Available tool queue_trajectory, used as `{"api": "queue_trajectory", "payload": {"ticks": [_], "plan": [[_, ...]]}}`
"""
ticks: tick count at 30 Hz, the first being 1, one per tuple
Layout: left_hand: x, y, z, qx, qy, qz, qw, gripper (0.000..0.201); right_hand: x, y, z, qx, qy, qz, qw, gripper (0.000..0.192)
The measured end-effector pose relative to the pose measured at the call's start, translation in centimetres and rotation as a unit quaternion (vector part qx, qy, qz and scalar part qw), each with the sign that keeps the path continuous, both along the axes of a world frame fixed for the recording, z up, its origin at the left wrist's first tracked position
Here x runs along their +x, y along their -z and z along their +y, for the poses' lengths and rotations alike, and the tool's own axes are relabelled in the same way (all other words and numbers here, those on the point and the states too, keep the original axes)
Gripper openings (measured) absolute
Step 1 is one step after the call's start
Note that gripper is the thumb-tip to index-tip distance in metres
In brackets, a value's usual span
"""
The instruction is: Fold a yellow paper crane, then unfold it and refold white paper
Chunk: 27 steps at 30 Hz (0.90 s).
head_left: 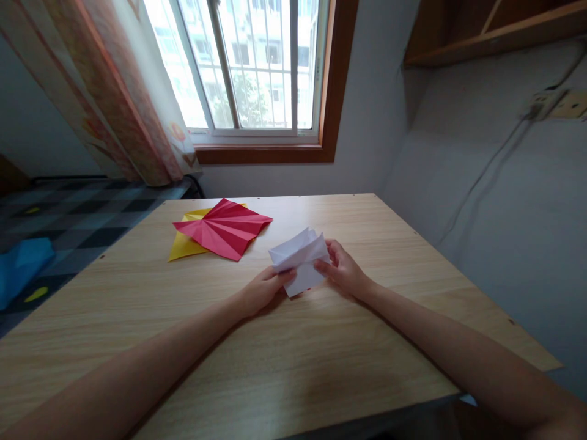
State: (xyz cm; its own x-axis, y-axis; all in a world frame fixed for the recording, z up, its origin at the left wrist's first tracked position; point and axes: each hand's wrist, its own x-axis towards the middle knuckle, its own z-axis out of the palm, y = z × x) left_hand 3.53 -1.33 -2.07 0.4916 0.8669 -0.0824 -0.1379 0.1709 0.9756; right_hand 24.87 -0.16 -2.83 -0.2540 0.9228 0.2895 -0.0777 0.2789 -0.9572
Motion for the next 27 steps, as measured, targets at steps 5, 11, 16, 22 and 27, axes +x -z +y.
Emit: {"api": "queue_trajectory", "payload": {"ticks": [5, 11, 16, 22, 27], "plan": [[-0.2, -0.4, 0.1, 0.056, -0.024, 0.057, 0.997, 0.034, 0.1, -0.7, -0.4, 0.019, -0.022, -0.040, 0.999, 0.045], [0.0, -0.9, -0.1, 0.022, 0.012, 0.009, 1.000, 0.042, 0.5, -0.5, -0.3, 0.024, 0.009, -0.078, 0.997, 0.039], [0.2, -1.3, 0.2, -0.008, -0.032, -0.088, 0.996, 0.043, 0.7, -0.1, 0.0, 0.045, 0.025, -0.105, 0.993, 0.037], [0.1, -1.8, 0.2, -0.027, -0.093, -0.079, 0.992, 0.045, 0.8, -0.3, -0.2, 0.053, -0.013, -0.156, 0.986, 0.035], [0.1, -1.7, 0.1, -0.006, -0.082, -0.039, 0.996, 0.043, 0.8, -0.7, -0.4, 0.048, -0.056, -0.158, 0.985, 0.033]]}}
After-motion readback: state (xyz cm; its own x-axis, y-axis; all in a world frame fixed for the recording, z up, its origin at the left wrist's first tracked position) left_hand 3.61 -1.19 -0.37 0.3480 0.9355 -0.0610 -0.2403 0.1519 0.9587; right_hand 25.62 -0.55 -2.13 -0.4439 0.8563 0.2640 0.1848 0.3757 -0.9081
